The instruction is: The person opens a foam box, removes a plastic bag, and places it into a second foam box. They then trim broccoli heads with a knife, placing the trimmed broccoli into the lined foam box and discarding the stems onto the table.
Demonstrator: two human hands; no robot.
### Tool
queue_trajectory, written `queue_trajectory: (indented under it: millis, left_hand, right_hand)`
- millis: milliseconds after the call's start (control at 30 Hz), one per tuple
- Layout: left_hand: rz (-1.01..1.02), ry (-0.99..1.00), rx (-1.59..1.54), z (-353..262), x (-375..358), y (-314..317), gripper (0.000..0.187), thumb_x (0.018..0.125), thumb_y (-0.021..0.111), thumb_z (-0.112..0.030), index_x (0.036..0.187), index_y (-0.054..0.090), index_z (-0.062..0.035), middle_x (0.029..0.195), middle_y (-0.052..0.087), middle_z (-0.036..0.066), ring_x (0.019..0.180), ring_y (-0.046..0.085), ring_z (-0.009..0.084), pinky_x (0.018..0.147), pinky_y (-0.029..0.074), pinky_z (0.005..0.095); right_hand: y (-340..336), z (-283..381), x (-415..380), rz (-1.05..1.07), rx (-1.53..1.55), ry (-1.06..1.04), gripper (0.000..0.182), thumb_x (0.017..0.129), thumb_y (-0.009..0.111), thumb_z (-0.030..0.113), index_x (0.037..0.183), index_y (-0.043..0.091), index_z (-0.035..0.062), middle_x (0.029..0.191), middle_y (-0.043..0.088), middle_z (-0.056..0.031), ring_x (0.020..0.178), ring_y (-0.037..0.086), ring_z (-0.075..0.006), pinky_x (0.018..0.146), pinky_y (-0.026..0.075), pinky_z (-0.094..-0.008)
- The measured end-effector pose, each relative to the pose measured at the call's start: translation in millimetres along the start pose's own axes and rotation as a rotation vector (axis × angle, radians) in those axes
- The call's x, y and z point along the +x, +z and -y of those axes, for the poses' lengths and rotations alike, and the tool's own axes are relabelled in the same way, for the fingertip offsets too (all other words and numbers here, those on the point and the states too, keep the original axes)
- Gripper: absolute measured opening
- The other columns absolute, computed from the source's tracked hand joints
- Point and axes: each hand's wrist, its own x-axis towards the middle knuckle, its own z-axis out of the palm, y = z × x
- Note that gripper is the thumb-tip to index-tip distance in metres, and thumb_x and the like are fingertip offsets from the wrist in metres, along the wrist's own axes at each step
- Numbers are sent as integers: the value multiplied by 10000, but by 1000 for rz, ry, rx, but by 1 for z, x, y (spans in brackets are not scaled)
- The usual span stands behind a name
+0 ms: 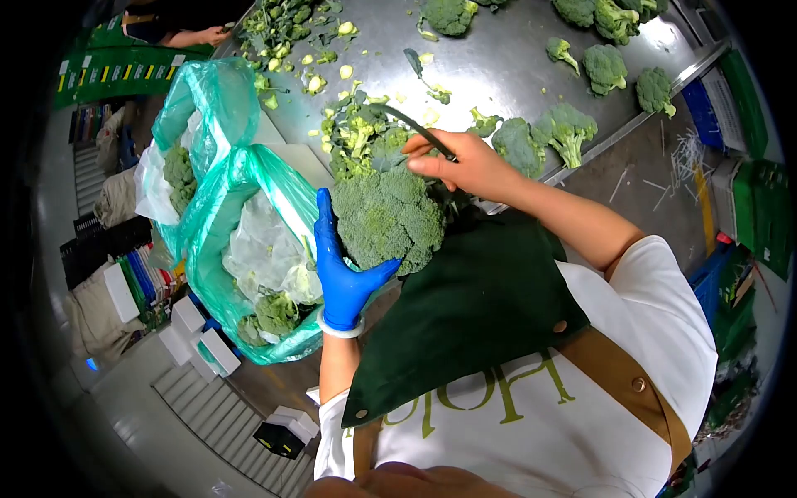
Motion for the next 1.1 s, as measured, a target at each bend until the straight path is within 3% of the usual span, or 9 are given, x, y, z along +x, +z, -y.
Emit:
queue_trajectory:
  millis: [100,133,267,467,600,800,900,933,1100]
  left_hand:
    - [19,-48,116,-11,-2,1,1229,553,892,-269,1535,201,-2,1267,494,200,1137,521,367,985,439,449]
    - [20,-48,103,-11,-3,3,1230,561,900,-288,1535,202,-10,1245,498,205,1123,523,377,969,447,451]
    - [69,-90,-12,-5,-8,12,1165,619,895,-254,1533,212,-17,1254,501,192,1156,527,360,985,447,439]
    - [105,-290,-329,15,-15,13,882,731,815,-122,1476,355,-25,1329,502,180,1206,541,294,1018,442,396]
    - [94,-251,-318,22,-19,15,808,757,744,-76,1475,373,-49,1322,509,175,1206,539,303,1018,441,401]
    - [41,-136,-128,9,-22,14,815,754,744,-100,1477,373,-39,1230,544,190,1114,579,338,952,469,403]
    - [38,-73,73,-14,-19,9,826,746,751,-117,1478,377,-36,1140,566,195,1016,599,353,883,488,397]
    - [37,-67,94,-15,-18,8,828,744,751,-121,1478,378,-35,1120,567,195,996,601,354,868,490,395]
    - [43,-50,130,-18,-17,9,833,740,751,-134,1479,379,-31,1071,570,194,940,603,362,825,494,394]
  right_hand:
    - [10,26,-15,96,-440,-135,595,824,744,331,1310,544,51,982,662,-78,623,548,-118,582,464,-278]
    - [15,37,-18,153,-490,-1,740,744,797,392,1342,511,63,1078,661,-127,804,632,-208,740,505,-337]
    - [24,7,-16,148,-498,-41,754,742,787,415,1334,494,50,1230,608,-192,1107,610,-357,932,475,-409]
    - [27,-3,-19,158,-506,-53,649,738,746,377,1258,540,48,1134,645,-203,1036,626,-370,869,489,-422]
    - [22,-7,-17,188,-447,-29,620,739,749,338,1250,544,54,1016,679,-193,926,653,-354,804,501,-413]
    - [11,15,-21,239,-403,135,541,759,789,218,1221,542,85,1162,616,-101,905,641,-262,752,497,-346]
    - [-13,6,-25,131,-649,-500,443,789,784,221,1145,560,81,1188,578,-85,841,627,-262,702,491,-335]
    - [-22,15,-29,174,-735,-592,270,878,680,300,1029,584,98,972,585,-76,838,622,-291,653,497,-374]
    - [-46,43,-34,481,-1125,-753,197,837,683,264,885,584,101,750,471,-29,675,558,-229,516,425,-384]
